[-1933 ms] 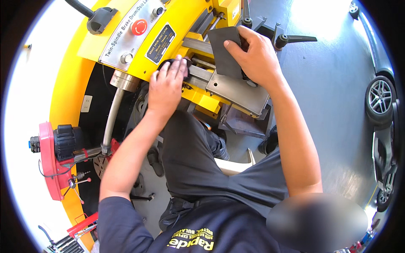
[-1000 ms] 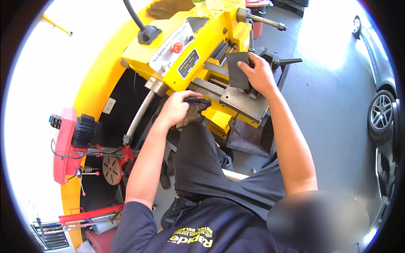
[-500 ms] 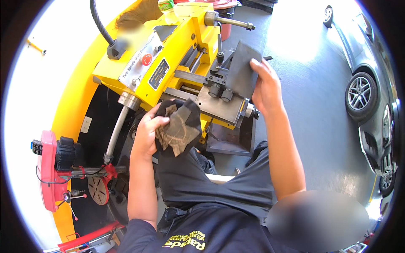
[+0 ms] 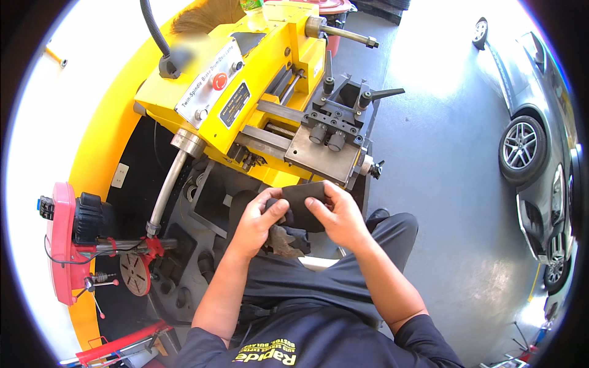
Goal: The person sits in front of a yellow twin-spindle brake drum lathe and repeatedly rubs brake pads against the machine's metal surfaces using a cloth. The person flips the pads and wipes different sides, then places them on the machine.
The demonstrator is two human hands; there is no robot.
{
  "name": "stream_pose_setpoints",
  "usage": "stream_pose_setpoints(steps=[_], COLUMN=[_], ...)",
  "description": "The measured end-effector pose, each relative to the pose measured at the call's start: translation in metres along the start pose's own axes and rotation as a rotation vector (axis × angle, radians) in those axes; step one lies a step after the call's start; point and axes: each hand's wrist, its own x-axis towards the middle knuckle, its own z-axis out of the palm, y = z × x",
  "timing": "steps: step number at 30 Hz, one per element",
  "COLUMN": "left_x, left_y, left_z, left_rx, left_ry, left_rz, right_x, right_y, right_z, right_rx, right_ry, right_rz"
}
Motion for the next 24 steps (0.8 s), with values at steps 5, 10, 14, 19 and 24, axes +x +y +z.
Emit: stream_pose_setpoints(steps=[5, 10, 14, 19, 24], left_x=[-0.001, 0.002, 0.005, 0.007, 0.035], left_y=[-0.006, -0.019, -0.019, -0.033, -0.002], left_z=[-0.001, -0.013, -0.006, -0.05, -0.072], left_rx=[0.101, -0.176, -0.434, -0.275, 0.629], left_ry=[0.037, 0.322, 0.49, 0.422, 0.603], left_rz=[-0.05, 0.054, 0.025, 0.039, 0.674], right_x=[-0.001, -0.005, -0.02, 0.002, 0.049], right_y=[-0.007, 0.012, 0.006, 0.0, -0.078], right_z=[0.009, 0.01, 0.039, 0.024, -0.032], right_rx=[-0.073, 0.229, 0.019, -0.363, -0.404], right_ry=[-0.006, -0.019, -0.085, -0.077, 0.064], right_rz=[0.009, 0.072, 0.191, 0.095, -0.229])
